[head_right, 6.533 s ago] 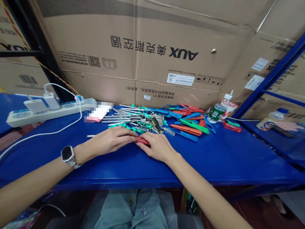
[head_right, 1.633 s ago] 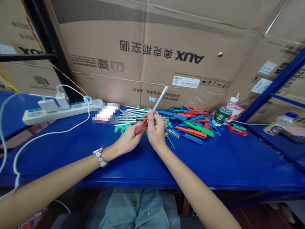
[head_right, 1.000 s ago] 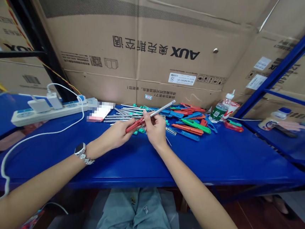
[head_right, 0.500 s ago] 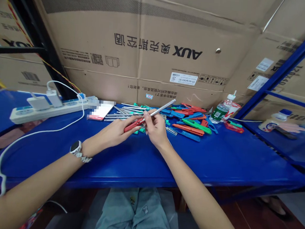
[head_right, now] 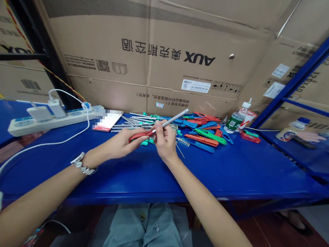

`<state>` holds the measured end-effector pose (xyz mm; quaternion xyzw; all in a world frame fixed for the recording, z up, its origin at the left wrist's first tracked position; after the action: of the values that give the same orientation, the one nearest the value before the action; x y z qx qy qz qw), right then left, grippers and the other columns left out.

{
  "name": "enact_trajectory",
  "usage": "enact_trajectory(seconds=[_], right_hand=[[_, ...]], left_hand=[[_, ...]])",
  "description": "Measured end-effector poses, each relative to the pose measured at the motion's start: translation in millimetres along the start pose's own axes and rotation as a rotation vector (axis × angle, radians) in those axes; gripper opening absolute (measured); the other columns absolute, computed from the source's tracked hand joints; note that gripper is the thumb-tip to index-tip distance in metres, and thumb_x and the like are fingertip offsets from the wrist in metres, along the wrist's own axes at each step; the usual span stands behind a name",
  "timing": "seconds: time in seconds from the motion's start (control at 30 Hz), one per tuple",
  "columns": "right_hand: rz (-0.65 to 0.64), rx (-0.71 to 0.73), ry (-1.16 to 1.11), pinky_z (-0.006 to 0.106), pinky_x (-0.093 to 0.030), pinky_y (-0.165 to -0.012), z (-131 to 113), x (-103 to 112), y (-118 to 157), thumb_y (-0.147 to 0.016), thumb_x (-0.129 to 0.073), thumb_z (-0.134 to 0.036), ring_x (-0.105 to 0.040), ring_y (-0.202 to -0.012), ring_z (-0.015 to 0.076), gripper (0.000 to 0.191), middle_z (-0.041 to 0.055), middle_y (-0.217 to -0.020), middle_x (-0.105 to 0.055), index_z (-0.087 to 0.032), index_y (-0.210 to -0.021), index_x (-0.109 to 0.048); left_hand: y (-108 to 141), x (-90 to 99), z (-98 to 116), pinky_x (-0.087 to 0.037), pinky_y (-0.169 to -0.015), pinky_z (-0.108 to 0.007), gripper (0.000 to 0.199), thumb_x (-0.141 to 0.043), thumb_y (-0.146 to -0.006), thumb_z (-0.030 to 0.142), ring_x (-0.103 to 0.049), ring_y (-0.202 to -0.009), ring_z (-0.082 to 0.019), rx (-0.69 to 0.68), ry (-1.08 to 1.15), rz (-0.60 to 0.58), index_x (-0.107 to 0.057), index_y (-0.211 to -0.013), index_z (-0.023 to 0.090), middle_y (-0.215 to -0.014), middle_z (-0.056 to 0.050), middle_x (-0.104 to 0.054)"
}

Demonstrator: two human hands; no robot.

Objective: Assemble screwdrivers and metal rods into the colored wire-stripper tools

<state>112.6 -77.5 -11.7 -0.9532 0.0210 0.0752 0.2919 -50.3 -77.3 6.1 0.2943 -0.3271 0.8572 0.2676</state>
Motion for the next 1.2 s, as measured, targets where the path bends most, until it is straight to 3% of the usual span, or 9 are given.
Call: enact_trajectory(seconds=[0.13, 0.3, 0.4, 0.5, 0.6, 0.7, 0.77, 0.93, 1.2], right_hand=[[0.026, 0.019, -0.013, 0.023, -0.029, -0.038, -2.5, -1.5, 0.4, -0.087, -0.064, -0.067, -0.036, -0.039, 0.0073, 0.047, -0.0081, -0.051, -0.043, -0.022, -0.074, -0.056], [0.022, -0.042, -0.025, 0.023, -0.028, -0.037, -3.9, -2.4, -0.6, -0.085, -0.063, -0.07, -0.034, -0.037, 0.0074, 0.051, -0.0094, -0.047, -0.038, -0.023, -0.071, -0.053], [0.023, -0.054, -0.042, 0.022, -0.025, -0.038, -3.5, -2.5, -2.6, -0.083, -0.067, -0.069, -0.029, -0.038, 0.0062, 0.051, -0.0103, -0.047, -0.036, -0.022, -0.07, -0.053], [0.058, -0.061, -0.052, 0.022, -0.024, -0.038, -1.9, -2.6, -5.6, -0.08, -0.07, -0.069, -0.027, -0.038, 0.0058, 0.051, -0.0109, -0.047, -0.034, -0.021, -0.07, -0.054], [0.092, -0.075, -0.064, 0.022, -0.023, -0.037, 0.1, -2.9, -8.4, -0.079, -0.069, -0.071, -0.026, -0.038, 0.0059, 0.052, -0.0115, -0.046, -0.033, -0.022, -0.071, -0.053], [0.109, -0.085, -0.06, 0.022, -0.021, -0.037, 0.1, -3.1, -9.5, -0.079, -0.066, -0.074, -0.024, -0.038, 0.0055, 0.055, -0.0115, -0.046, -0.031, -0.022, -0.071, -0.053], [0.105, -0.092, -0.055, 0.022, -0.021, -0.038, -1.7, -3.6, -8.9, -0.079, -0.065, -0.075, -0.024, -0.038, 0.0055, 0.055, -0.0113, -0.046, -0.03, -0.022, -0.07, -0.052], [0.045, -0.09, -0.052, 0.022, -0.023, -0.037, -8.6, -5.0, -6.5, -0.081, -0.064, -0.073, -0.025, -0.038, 0.0063, 0.053, -0.0107, -0.047, -0.031, -0.023, -0.071, -0.051], [-0.075, -0.161, -0.008, 0.022, -0.026, -0.036, -2.6, 0.7, -5.9, -0.074, -0.076, -0.067, -0.035, -0.039, 0.0069, 0.049, -0.0083, -0.052, -0.046, -0.022, -0.079, -0.057]], left_hand=[[1.5, -6.7, 0.6, -0.04, -0.039, -0.021, 0.04, -0.042, -0.104, 0.054, -0.051, -0.036, -0.01, 0.167, 0.312, -0.11, -0.053, -0.088, 0.019, -0.054, 0.007, -0.052], [2.7, -11.9, -0.7, -0.043, -0.035, -0.021, 0.042, -0.043, -0.102, 0.06, -0.047, -0.033, -0.009, 0.243, 0.569, -0.209, -0.054, -0.096, 0.02, -0.054, 0.009, -0.045], [1.2, -10.3, -2.2, -0.04, -0.036, -0.021, 0.041, -0.042, -0.103, 0.057, -0.045, -0.035, -0.009, 0.224, 0.422, -0.157, -0.053, -0.092, 0.02, -0.055, 0.008, -0.047], [-1.6, -6.5, -1.6, -0.041, -0.049, -0.023, 0.034, -0.045, -0.104, 0.046, -0.054, -0.05, -0.012, 0.081, 0.072, 0.01, -0.056, -0.088, 0.019, -0.064, 0.002, -0.057], [-3.4, -5.7, 0.3, -0.04, -0.059, -0.026, 0.023, -0.047, -0.104, 0.035, -0.059, -0.061, -0.016, 0.009, -0.194, 0.098, -0.063, -0.1, 0.018, -0.074, -0.001, -0.064], [-4.3, -6.2, 2.5, -0.039, -0.058, -0.027, 0.02, -0.047, -0.103, 0.03, -0.06, -0.061, -0.017, 0.028, -0.253, 0.111, -0.063, -0.106, 0.018, -0.075, -0.003, -0.066], [-4.1, -7.5, 3.4, -0.04, -0.053, -0.025, 0.024, -0.045, -0.104, 0.036, -0.058, -0.055, -0.014, 0.054, -0.109, 0.073, -0.061, -0.098, 0.019, -0.069, -0.001, -0.062], [0.2, -15.8, 0.1, -0.038, -0.034, -0.021, 0.043, -0.038, -0.103, 0.062, -0.039, -0.032, -0.008, 0.277, 0.533, -0.189, -0.052, -0.098, 0.021, -0.053, 0.01, -0.042], [0.2, -11.9, -1.0, -0.038, -0.032, -0.017, 0.043, -0.044, -0.102, 0.06, -0.046, -0.034, -0.007, 0.243, 0.45, -0.098, -0.053, -0.094, 0.019, -0.054, 0.008, -0.046]])
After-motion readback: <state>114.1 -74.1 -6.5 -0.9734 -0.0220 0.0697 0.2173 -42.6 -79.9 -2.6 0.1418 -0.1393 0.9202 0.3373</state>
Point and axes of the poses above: each hand's wrist, its own y-axis away from the middle knuckle, its own x-axis out of the back of the hand, z = x × y, the point moved 2 cm from there along -y, towards the middle knuckle
